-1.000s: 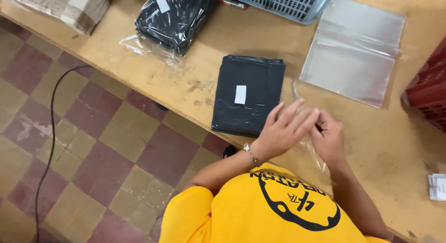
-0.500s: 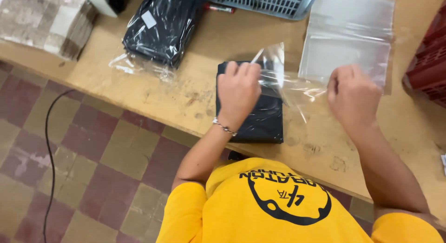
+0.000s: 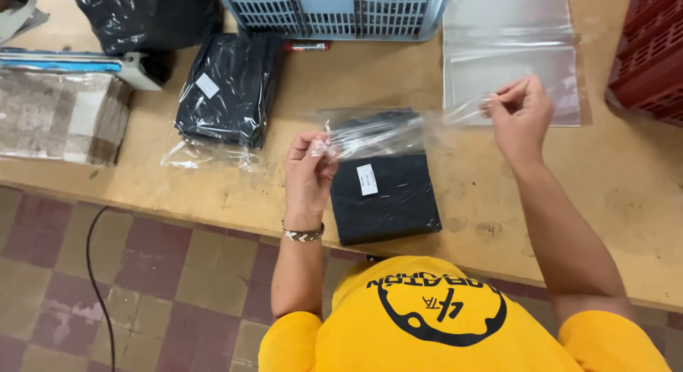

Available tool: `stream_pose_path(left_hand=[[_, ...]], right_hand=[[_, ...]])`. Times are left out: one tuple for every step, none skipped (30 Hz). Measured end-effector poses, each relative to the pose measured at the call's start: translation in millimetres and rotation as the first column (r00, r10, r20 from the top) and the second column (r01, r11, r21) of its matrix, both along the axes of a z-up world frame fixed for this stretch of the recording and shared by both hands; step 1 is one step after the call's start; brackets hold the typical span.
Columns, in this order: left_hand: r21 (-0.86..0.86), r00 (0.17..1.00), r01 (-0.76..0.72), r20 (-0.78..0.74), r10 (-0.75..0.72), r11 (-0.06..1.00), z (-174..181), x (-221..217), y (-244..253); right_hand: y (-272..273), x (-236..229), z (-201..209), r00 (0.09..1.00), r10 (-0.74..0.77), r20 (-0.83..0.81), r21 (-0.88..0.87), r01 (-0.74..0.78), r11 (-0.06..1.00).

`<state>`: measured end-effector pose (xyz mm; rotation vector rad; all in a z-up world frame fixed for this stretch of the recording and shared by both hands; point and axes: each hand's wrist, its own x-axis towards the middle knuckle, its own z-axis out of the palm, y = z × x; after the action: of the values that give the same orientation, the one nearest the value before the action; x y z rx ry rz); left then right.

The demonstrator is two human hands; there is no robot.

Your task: The person places black rectangular items into clear plastic bags, seals them, and stacks them on the table. They repeatedly retrieve items from a red basket, package them, and place the finished packages into a grey basket.

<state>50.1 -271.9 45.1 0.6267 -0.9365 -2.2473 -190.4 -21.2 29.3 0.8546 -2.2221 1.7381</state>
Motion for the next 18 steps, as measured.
stream_pose_path(left_hand=[[-0.001, 1.000, 0.004, -0.002, -0.004, 1.000, -8, 1, -7], [0.009, 0.989, 0.054, -0.136, -0.052, 0.999, -16, 1, -14], [0.012, 0.959, 0.105, -0.268, -0.098, 0.994, -24, 2, -22], [0.011, 0.958, 0.108, -0.267, -0.101, 0.994, -16, -1, -34], [-0.450, 0.977, -0.025, -0.200, -0.074, 0.893, -9, -4, -45], [-0.811, 0.988, -0.118, -0.154, -0.014, 0.573, -1, -5, -57], [-0.811, 0.988, -0.116, -0.153, -0.015, 0.573, -6, -7, -71], [-0.978, 0.971, -0.209, -0.206, 0.120, 0.012, -10, -8, -87], [-0.815, 0.927, -0.164, -0.320, 0.196, -0.555, -13, -10, -102], [-0.812, 0.925, -0.167, -0.326, 0.196, -0.560, -6, -10, -107], [-0.693, 0.876, -0.129, -0.415, 0.245, -0.710, 2, -11, -112], [-0.556, 0.818, -0.067, -0.506, 0.273, -0.829, 10, -13, -117], [-0.553, 0.816, -0.070, -0.510, 0.271, -0.830, -4, -22, -126], [-0.589, 0.821, 0.015, -0.454, 0.346, -0.808, -19, -27, -133], [-0.618, 0.818, 0.101, -0.395, 0.419, -0.779, -35, -33, -140], [-0.618, 0.820, 0.101, -0.393, 0.417, -0.780, -71, -32, -139], [-0.630, 0.780, 0.319, -0.249, 0.574, -0.707, -107, -33, -137], [-0.611, 0.696, 0.512, -0.117, 0.709, -0.604, -140, -42, -137]], right_hand=[[-10, 2, 7, 1.000, -0.004, -0.002, -0.001, 0.004, 1.000], [-20, 4, 14, 0.966, 0.097, 0.239, -0.218, -0.044, 0.975], [-30, 5, 20, 0.867, 0.243, 0.436, -0.428, -0.038, 0.903], [-35, 0, 29, 0.867, 0.241, 0.436, -0.429, -0.035, 0.903], [-39, -5, 37, 0.798, 0.393, 0.456, -0.545, -0.099, 0.833], [-45, -10, 45, 0.709, 0.540, 0.453, -0.654, -0.147, 0.742], [-45, -9, 64, 0.709, 0.540, 0.454, -0.654, -0.146, 0.742], [-45, -8, 83, 0.678, 0.632, 0.375, -0.666, -0.276, 0.693], [-46, -8, 101, 0.633, 0.716, 0.295, -0.666, -0.401, 0.629], [-43, -11, 95, 0.633, 0.718, 0.288, -0.667, -0.405, 0.625], [-40, -15, 88, 0.703, 0.696, 0.147, -0.544, -0.530, 0.650], [-38, -19, 83, 0.739, 0.673, -0.005, -0.396, -0.620, 0.678], [-48, -18, 83, 0.740, 0.673, -0.010, -0.394, -0.621, 0.677], [-59, -16, 82, 0.770, 0.581, -0.265, 0.032, -0.595, 0.803], [-69, -14, 80, 0.667, 0.540, -0.513, 0.409, -0.363, 0.837], [-79, -28, 38, 0.670, 0.538, -0.512, 0.408, -0.362, 0.838], [-89, -43, -4, 0.578, 0.513, -0.635, 0.490, -0.212, 0.845], [-100, -65, -40, 0.453, 0.493, -0.743, 0.536, -0.038, 0.843]])
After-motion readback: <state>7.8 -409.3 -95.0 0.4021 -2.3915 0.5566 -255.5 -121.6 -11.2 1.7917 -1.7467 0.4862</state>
